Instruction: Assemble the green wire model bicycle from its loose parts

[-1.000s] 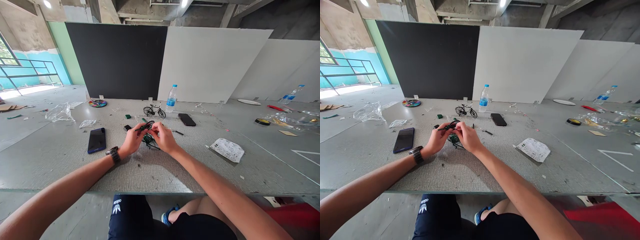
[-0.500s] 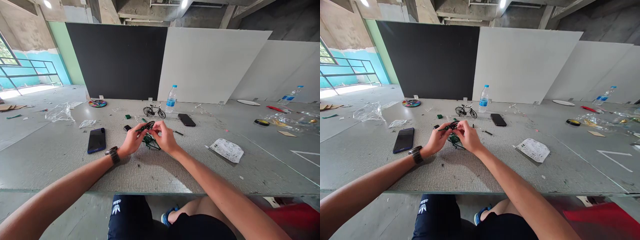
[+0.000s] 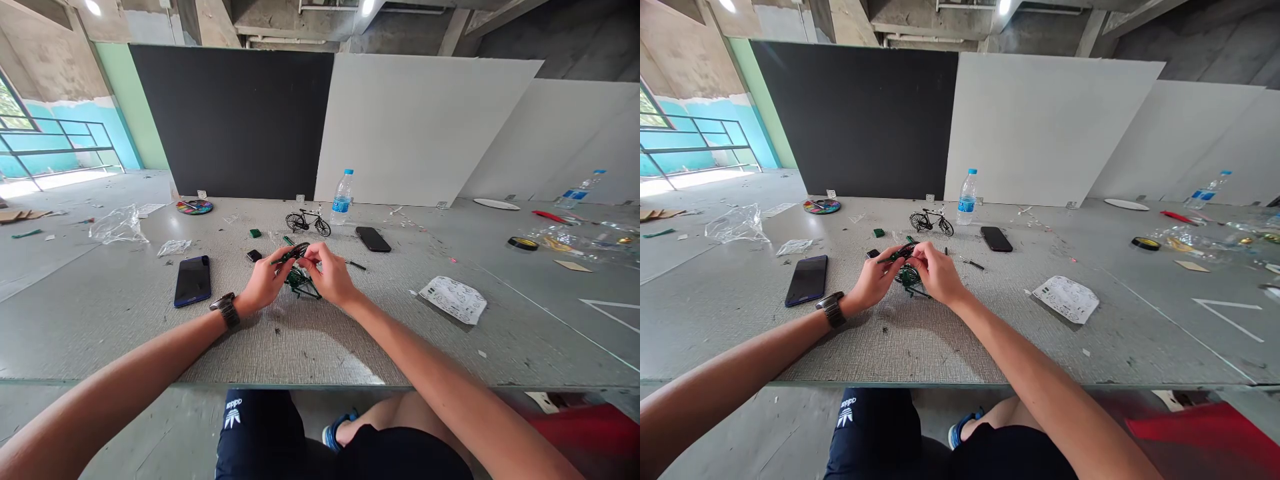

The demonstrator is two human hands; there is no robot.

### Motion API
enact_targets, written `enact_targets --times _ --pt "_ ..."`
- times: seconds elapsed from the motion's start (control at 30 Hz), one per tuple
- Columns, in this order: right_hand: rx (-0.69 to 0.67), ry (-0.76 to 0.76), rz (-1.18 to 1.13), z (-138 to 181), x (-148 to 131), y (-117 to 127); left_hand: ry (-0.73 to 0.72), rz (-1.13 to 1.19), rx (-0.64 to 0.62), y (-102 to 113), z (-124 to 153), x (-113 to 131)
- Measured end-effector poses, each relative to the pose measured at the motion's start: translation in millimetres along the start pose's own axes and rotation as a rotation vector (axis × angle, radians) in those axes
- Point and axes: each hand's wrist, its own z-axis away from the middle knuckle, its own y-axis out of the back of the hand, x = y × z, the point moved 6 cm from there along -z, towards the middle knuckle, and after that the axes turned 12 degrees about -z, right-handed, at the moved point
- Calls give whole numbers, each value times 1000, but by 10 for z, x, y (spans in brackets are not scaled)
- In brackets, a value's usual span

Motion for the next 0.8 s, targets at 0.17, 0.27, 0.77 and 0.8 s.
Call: enact_targets --times 0.17,0.27,0.77,0.8 --pt "30 78 -10 5 -50 12 -37 32 14 3 -6 28" --pt "47 87 -14 6 -50 22 -77 63 48 0 -7 25" --pt "56 39 -105 -2 -9 30 -221 -15 118 86 -2 140" --pt "66 50 -102 -1 -11 33 -224 -17 120 86 -1 140"
